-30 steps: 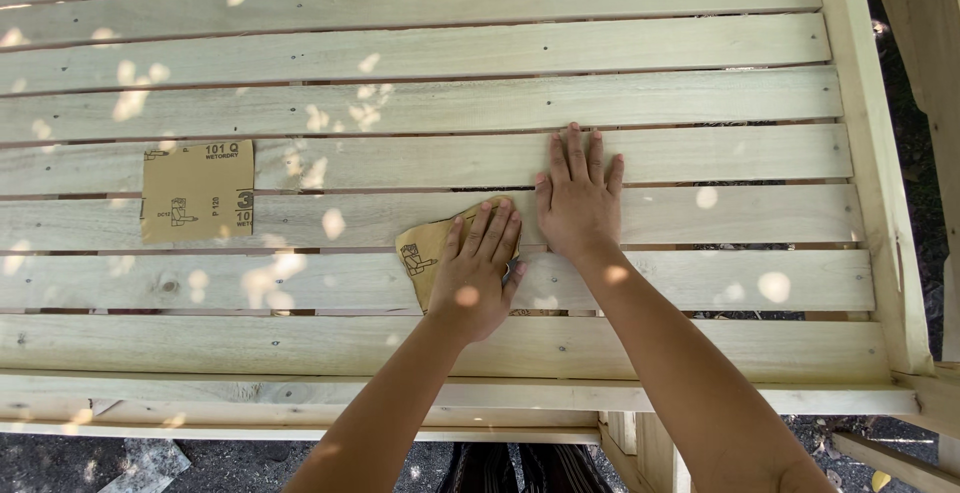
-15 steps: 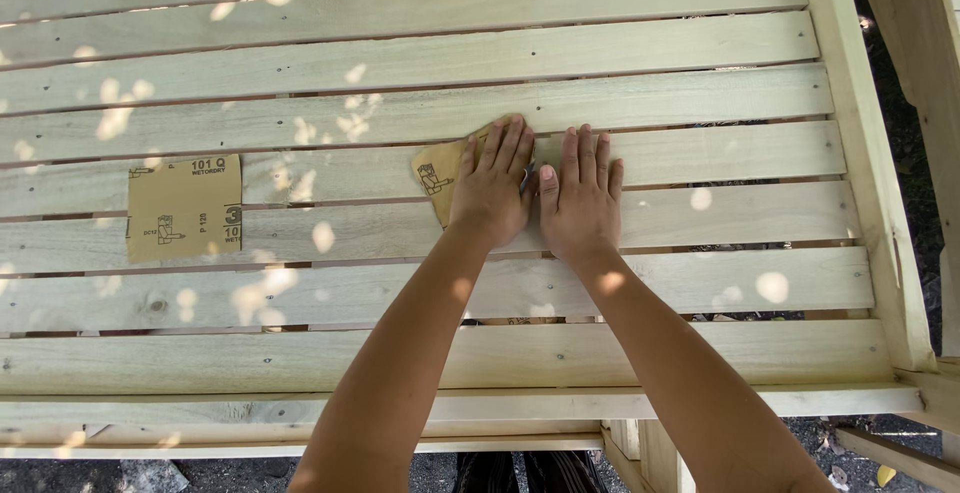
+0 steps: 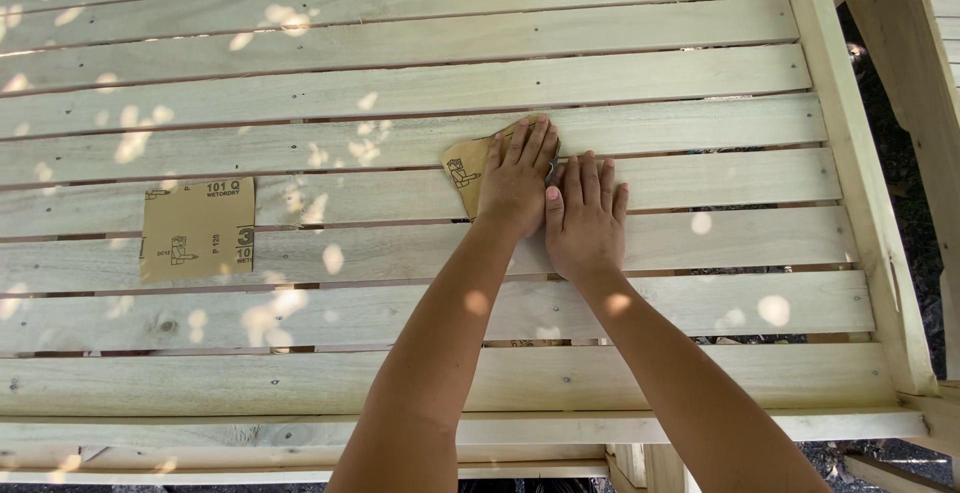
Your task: The person sands the slatted wooden surface of a large furniture piece outdoors, holding a sheet of sandpaper in one hand and rubbing it back and forth across the wooden slats while the other hand rests on the surface for support. They move the sandpaper to different areas of the slatted top throughout the episode.
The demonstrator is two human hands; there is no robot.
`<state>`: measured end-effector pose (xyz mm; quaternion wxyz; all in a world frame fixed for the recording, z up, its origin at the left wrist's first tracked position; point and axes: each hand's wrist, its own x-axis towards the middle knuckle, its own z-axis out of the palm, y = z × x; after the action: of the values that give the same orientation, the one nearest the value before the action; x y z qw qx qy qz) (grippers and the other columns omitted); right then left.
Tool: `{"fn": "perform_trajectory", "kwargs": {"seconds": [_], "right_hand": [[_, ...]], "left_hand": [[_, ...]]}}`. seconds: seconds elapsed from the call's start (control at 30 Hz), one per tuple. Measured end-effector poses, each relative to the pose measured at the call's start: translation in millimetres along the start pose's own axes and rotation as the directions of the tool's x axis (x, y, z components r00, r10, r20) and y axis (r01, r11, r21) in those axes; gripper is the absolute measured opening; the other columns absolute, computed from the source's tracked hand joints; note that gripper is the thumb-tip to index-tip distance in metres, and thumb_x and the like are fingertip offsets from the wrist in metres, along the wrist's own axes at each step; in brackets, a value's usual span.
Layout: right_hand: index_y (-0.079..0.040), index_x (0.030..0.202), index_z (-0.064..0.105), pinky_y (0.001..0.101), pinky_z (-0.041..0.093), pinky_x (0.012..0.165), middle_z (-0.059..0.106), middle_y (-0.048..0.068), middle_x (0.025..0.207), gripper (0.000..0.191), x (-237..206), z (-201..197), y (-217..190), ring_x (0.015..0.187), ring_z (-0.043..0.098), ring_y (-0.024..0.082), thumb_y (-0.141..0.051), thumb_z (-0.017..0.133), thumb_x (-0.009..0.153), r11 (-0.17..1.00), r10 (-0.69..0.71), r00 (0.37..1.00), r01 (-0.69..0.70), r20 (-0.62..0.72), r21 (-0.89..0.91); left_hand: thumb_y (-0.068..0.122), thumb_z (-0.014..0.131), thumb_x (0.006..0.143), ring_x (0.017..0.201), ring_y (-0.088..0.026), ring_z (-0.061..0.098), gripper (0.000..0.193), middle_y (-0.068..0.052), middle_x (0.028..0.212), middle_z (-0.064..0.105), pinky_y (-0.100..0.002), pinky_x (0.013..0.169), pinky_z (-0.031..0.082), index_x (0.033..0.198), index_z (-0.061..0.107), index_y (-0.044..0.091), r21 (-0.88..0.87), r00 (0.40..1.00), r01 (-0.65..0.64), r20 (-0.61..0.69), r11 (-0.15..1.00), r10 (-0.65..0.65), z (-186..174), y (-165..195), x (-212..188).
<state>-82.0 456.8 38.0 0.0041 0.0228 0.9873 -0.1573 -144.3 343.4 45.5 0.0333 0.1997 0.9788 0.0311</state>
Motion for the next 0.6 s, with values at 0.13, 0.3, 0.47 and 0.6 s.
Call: {"fn": "perform_trajectory", "kwargs": {"seconds": [0.13, 0.3, 0.47, 0.6], "right_hand": [[-0.013, 0.162, 0.02, 0.0585, 0.002, 0.123, 0.009, 0.012, 0.17, 0.069, -1.8, -3.4, -4.4, 0.156, 0.002, 0.038, -0.053, 0.013, 0.106, 0.988, -0.061, 0.995, 0.072, 0.083, -0.137], [-0.018, 0.162, 0.016, 0.0572, 0.002, 0.123, 0.007, 0.009, 0.17, 0.072, -0.4, -8.0, -16.1, 0.155, 0.002, 0.036, -0.057, 0.014, 0.102, 0.967, -0.115, 0.982, 0.145, 0.149, -0.208], [-0.016, 0.162, 0.015, 0.0563, 0.002, 0.123, 0.007, 0.01, 0.169, 0.073, 6.0, -4.0, -27.1, 0.155, 0.001, 0.034, -0.059, 0.015, 0.103, 0.949, -0.12, 0.975, 0.168, 0.185, -0.266], [-0.013, 0.162, 0.015, 0.056, 0.002, 0.124, 0.007, 0.009, 0.17, 0.074, 10.5, 6.3, -39.1, 0.156, 0.002, 0.034, -0.058, 0.017, 0.104, 0.954, -0.152, 0.973, 0.191, 0.173, -0.233]], "left_hand": [[0.043, 0.024, 0.106, 0.157, -0.022, 0.002, 0.065, 0.0, 0.171, 0.004, -0.048, 0.126, 0.003, 0.163, 0.011, 0.016, -0.08, 0.998, -0.018, 0.055, 0.997, 0.022, 13.3, -18.6, -82.9], [0.046, 0.02, 0.104, 0.155, -0.024, 0.003, 0.065, 0.001, 0.171, 0.004, -0.049, 0.124, 0.005, 0.162, 0.011, 0.019, -0.034, 0.995, 0.041, 0.093, 0.999, -0.038, 17.7, -51.9, -172.3], [0.046, 0.018, 0.106, 0.157, -0.023, 0.002, 0.063, 0.003, 0.171, 0.004, -0.049, 0.126, 0.003, 0.163, 0.011, 0.021, -0.058, 0.976, 0.203, 0.089, 0.977, -0.198, 8.5, -76.5, -92.9], [0.046, 0.017, 0.105, 0.157, -0.024, 0.003, 0.065, 0.001, 0.171, 0.005, -0.048, 0.126, 0.004, 0.164, 0.012, 0.021, -0.085, 0.964, 0.267, 0.015, 0.96, -0.266, 7.7, -88.8, -53.1]]}}
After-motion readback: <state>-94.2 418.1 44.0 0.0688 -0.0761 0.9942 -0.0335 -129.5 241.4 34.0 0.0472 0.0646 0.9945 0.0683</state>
